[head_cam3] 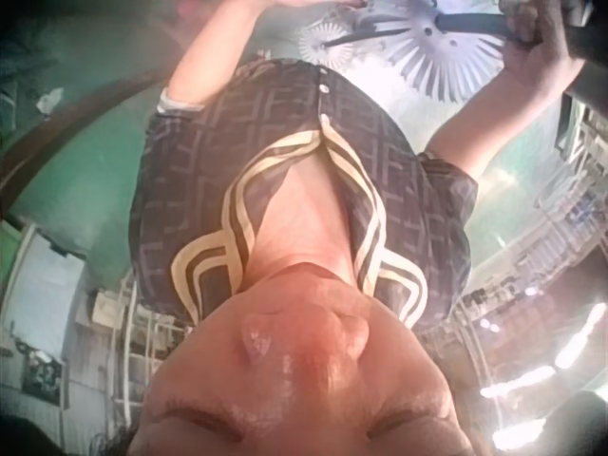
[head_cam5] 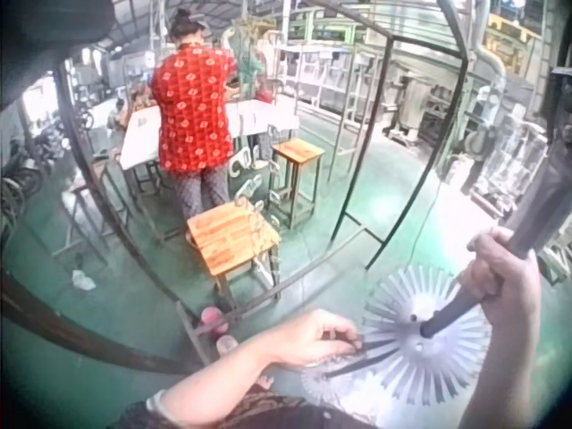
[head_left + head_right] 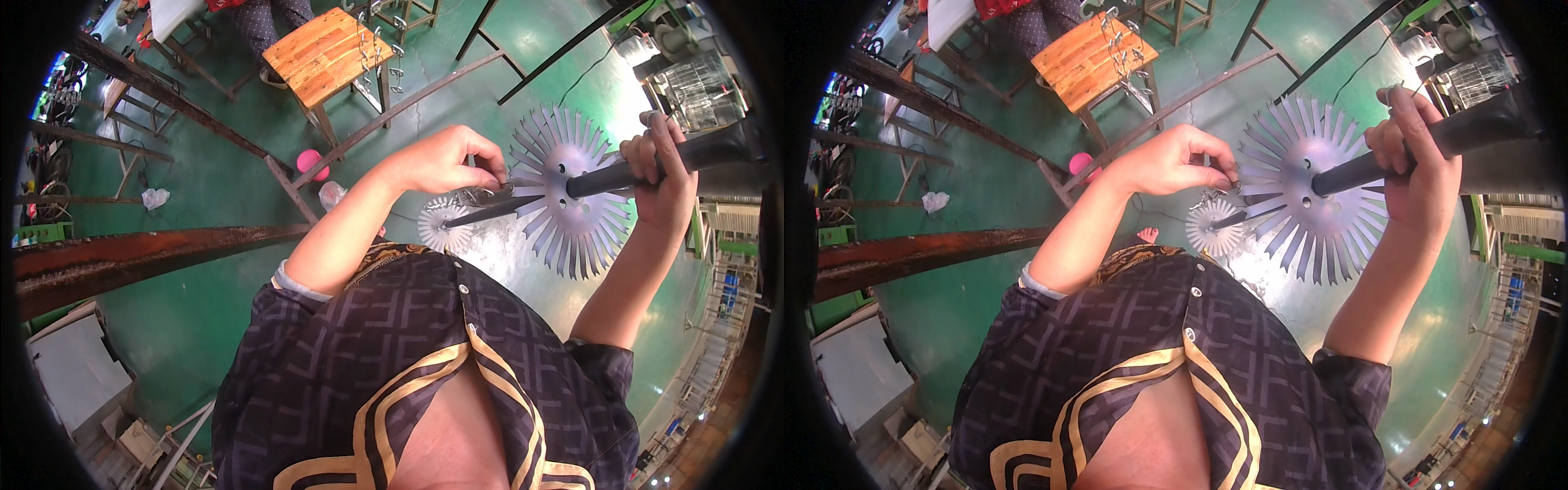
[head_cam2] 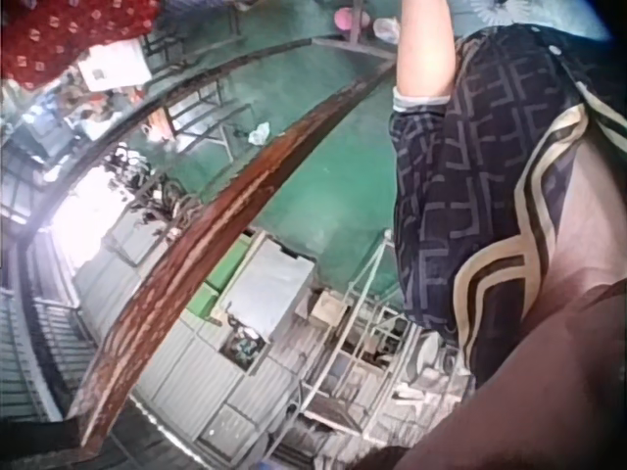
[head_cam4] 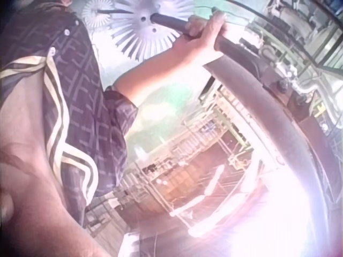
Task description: The person hangs metal chains and rings onto a vertical rack using wire hooks, one by one.
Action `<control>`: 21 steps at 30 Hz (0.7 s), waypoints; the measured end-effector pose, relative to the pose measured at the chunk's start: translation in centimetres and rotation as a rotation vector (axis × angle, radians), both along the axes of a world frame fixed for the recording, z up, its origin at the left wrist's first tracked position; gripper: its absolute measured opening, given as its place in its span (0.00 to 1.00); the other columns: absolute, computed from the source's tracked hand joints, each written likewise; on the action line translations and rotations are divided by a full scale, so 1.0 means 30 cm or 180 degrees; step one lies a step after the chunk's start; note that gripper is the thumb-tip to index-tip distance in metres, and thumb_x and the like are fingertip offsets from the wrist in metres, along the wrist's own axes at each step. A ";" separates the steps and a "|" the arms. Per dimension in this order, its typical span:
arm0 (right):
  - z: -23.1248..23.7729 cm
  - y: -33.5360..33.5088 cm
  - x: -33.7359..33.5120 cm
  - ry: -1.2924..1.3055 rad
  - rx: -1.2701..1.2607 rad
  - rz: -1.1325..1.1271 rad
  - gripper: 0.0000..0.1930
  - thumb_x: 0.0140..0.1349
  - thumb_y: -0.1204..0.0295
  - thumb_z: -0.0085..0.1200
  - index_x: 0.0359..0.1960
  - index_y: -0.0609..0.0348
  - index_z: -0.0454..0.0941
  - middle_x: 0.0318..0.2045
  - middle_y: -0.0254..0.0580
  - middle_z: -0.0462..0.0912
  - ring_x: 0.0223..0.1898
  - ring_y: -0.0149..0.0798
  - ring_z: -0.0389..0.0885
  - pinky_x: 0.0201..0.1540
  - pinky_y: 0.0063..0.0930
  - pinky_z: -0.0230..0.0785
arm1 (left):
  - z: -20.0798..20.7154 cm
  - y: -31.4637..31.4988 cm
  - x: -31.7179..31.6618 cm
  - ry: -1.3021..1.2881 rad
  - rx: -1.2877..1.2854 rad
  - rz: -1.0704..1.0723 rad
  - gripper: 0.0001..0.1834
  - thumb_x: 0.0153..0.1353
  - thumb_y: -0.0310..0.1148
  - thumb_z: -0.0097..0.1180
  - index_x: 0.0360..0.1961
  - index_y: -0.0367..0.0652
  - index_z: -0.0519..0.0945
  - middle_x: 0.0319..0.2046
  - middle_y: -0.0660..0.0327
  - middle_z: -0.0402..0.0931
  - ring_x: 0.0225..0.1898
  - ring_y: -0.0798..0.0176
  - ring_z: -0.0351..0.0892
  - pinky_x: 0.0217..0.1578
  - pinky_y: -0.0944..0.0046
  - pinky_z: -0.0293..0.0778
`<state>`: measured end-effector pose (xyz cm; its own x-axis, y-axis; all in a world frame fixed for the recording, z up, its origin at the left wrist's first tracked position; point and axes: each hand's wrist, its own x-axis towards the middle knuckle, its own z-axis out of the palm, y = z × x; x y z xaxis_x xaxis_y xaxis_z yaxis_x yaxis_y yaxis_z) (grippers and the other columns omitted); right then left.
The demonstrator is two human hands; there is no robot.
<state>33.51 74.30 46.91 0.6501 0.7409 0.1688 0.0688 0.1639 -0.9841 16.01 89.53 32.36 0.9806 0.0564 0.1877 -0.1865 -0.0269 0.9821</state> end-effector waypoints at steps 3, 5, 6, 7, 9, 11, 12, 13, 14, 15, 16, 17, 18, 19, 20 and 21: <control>-0.002 0.001 0.003 0.0077 0.0038 -0.0019 0.13 0.56 0.72 0.53 0.35 0.75 0.72 0.08 0.27 0.57 0.13 0.23 0.52 0.23 0.19 0.48 | 0.001 -0.005 -0.002 -0.0002 -0.0012 0.0008 0.07 0.52 0.21 0.56 0.34 0.32 0.77 0.31 0.60 0.78 0.35 0.69 0.76 0.39 0.70 0.73; -0.008 0.001 0.018 0.0130 0.0066 0.0058 0.13 0.57 0.72 0.53 0.35 0.75 0.72 0.08 0.27 0.57 0.13 0.23 0.52 0.23 0.19 0.48 | 0.000 -0.005 -0.004 0.0010 -0.0060 0.0022 0.07 0.52 0.21 0.56 0.34 0.33 0.78 0.31 0.60 0.78 0.35 0.70 0.76 0.38 0.70 0.73; -0.008 0.004 0.017 0.0132 0.0064 0.0050 0.13 0.57 0.72 0.53 0.35 0.75 0.71 0.09 0.27 0.57 0.13 0.22 0.52 0.23 0.19 0.48 | -0.001 -0.004 -0.002 0.0008 -0.0056 0.0025 0.07 0.52 0.21 0.56 0.34 0.33 0.78 0.31 0.60 0.78 0.35 0.70 0.76 0.37 0.70 0.73; -0.006 0.004 0.016 0.0133 0.0062 0.0040 0.13 0.57 0.72 0.52 0.35 0.75 0.71 0.09 0.27 0.57 0.13 0.22 0.52 0.23 0.19 0.48 | -0.002 -0.005 0.000 0.0006 -0.0052 0.0027 0.07 0.52 0.21 0.56 0.34 0.33 0.78 0.31 0.60 0.78 0.35 0.70 0.76 0.37 0.70 0.74; -0.007 0.001 0.016 0.0133 0.0071 0.0053 0.13 0.57 0.72 0.52 0.35 0.75 0.71 0.09 0.27 0.57 0.13 0.22 0.52 0.23 0.19 0.48 | -0.003 -0.005 0.001 0.0030 -0.0059 0.0024 0.08 0.52 0.22 0.57 0.34 0.33 0.78 0.32 0.60 0.79 0.35 0.70 0.76 0.37 0.70 0.74; -0.005 -0.005 0.023 0.0113 0.0101 0.0110 0.13 0.57 0.72 0.52 0.35 0.75 0.71 0.09 0.27 0.57 0.13 0.22 0.52 0.23 0.19 0.48 | 0.003 -0.005 0.004 0.0065 -0.0074 0.0026 0.09 0.51 0.23 0.58 0.35 0.33 0.78 0.32 0.61 0.79 0.35 0.71 0.76 0.36 0.70 0.74; -0.004 -0.008 0.022 0.0121 0.0084 0.0070 0.13 0.57 0.72 0.52 0.35 0.75 0.71 0.09 0.27 0.57 0.13 0.23 0.52 0.23 0.19 0.49 | 0.007 -0.004 0.004 0.0085 -0.0032 0.0033 0.09 0.51 0.23 0.58 0.35 0.34 0.79 0.32 0.61 0.79 0.34 0.71 0.75 0.36 0.71 0.73; -0.004 -0.012 0.017 0.0129 0.0067 0.0030 0.13 0.57 0.72 0.52 0.35 0.75 0.71 0.09 0.27 0.57 0.13 0.23 0.53 0.23 0.20 0.50 | 0.010 -0.004 0.001 0.0104 0.0011 0.0039 0.09 0.51 0.24 0.59 0.36 0.35 0.79 0.32 0.62 0.79 0.34 0.71 0.75 0.35 0.71 0.73; -0.002 -0.006 0.018 0.0122 0.0078 0.0013 0.13 0.57 0.72 0.52 0.35 0.75 0.71 0.09 0.27 0.57 0.13 0.23 0.53 0.23 0.20 0.50 | 0.018 0.005 0.002 0.0109 0.0082 0.0068 0.10 0.50 0.24 0.59 0.36 0.35 0.79 0.33 0.62 0.79 0.34 0.72 0.75 0.35 0.71 0.73; -0.003 0.000 0.014 0.0125 0.0065 0.0016 0.13 0.57 0.71 0.52 0.35 0.75 0.71 0.09 0.28 0.57 0.13 0.23 0.53 0.24 0.20 0.51 | 0.022 0.012 -0.003 0.0126 0.0167 0.0197 0.10 0.50 0.24 0.59 0.36 0.36 0.79 0.32 0.63 0.79 0.34 0.72 0.75 0.34 0.72 0.72; -0.008 0.006 0.008 0.0126 0.0051 0.0020 0.13 0.57 0.71 0.52 0.35 0.75 0.71 0.09 0.28 0.58 0.13 0.23 0.54 0.24 0.20 0.52 | 0.022 0.017 -0.014 0.0141 0.0250 0.0329 0.10 0.50 0.25 0.60 0.36 0.36 0.79 0.32 0.63 0.79 0.34 0.72 0.75 0.33 0.72 0.72; -0.007 0.001 0.009 0.0116 0.0054 -0.0028 0.13 0.57 0.71 0.53 0.35 0.75 0.72 0.08 0.28 0.58 0.13 0.23 0.54 0.24 0.20 0.52 | 0.033 0.024 -0.017 0.0141 0.0350 0.0410 0.10 0.50 0.25 0.60 0.36 0.37 0.80 0.32 0.64 0.79 0.34 0.72 0.74 0.32 0.72 0.71; -0.004 -0.005 0.019 0.0106 0.0041 0.0052 0.13 0.58 0.71 0.53 0.34 0.74 0.72 0.08 0.28 0.58 0.13 0.24 0.54 0.25 0.21 0.54 | 0.054 0.032 -0.023 0.0104 0.0415 0.0473 0.10 0.49 0.25 0.61 0.36 0.38 0.80 0.31 0.64 0.78 0.33 0.72 0.74 0.31 0.73 0.69; -0.004 -0.005 0.021 0.0119 0.0083 0.0055 0.13 0.57 0.71 0.53 0.33 0.74 0.72 0.08 0.28 0.59 0.12 0.23 0.54 0.23 0.20 0.53 | 0.073 0.041 -0.028 0.0067 0.0432 0.0554 0.10 0.49 0.26 0.61 0.35 0.38 0.80 0.31 0.63 0.78 0.33 0.72 0.75 0.31 0.72 0.70; -0.007 -0.007 0.023 0.0126 0.0095 0.0035 0.12 0.57 0.71 0.54 0.33 0.73 0.73 0.08 0.28 0.60 0.11 0.23 0.53 0.23 0.20 0.53 | 0.086 0.047 -0.038 0.0041 0.0440 0.0643 0.10 0.49 0.27 0.61 0.35 0.38 0.80 0.31 0.63 0.79 0.33 0.72 0.75 0.31 0.72 0.70; -0.006 -0.009 0.024 0.0132 0.0107 0.0018 0.12 0.56 0.72 0.54 0.32 0.73 0.73 0.08 0.28 0.60 0.11 0.23 0.53 0.22 0.20 0.52 | 0.099 0.055 -0.046 0.0014 0.0447 0.0736 0.11 0.49 0.29 0.61 0.35 0.38 0.81 0.31 0.63 0.79 0.33 0.72 0.75 0.31 0.72 0.71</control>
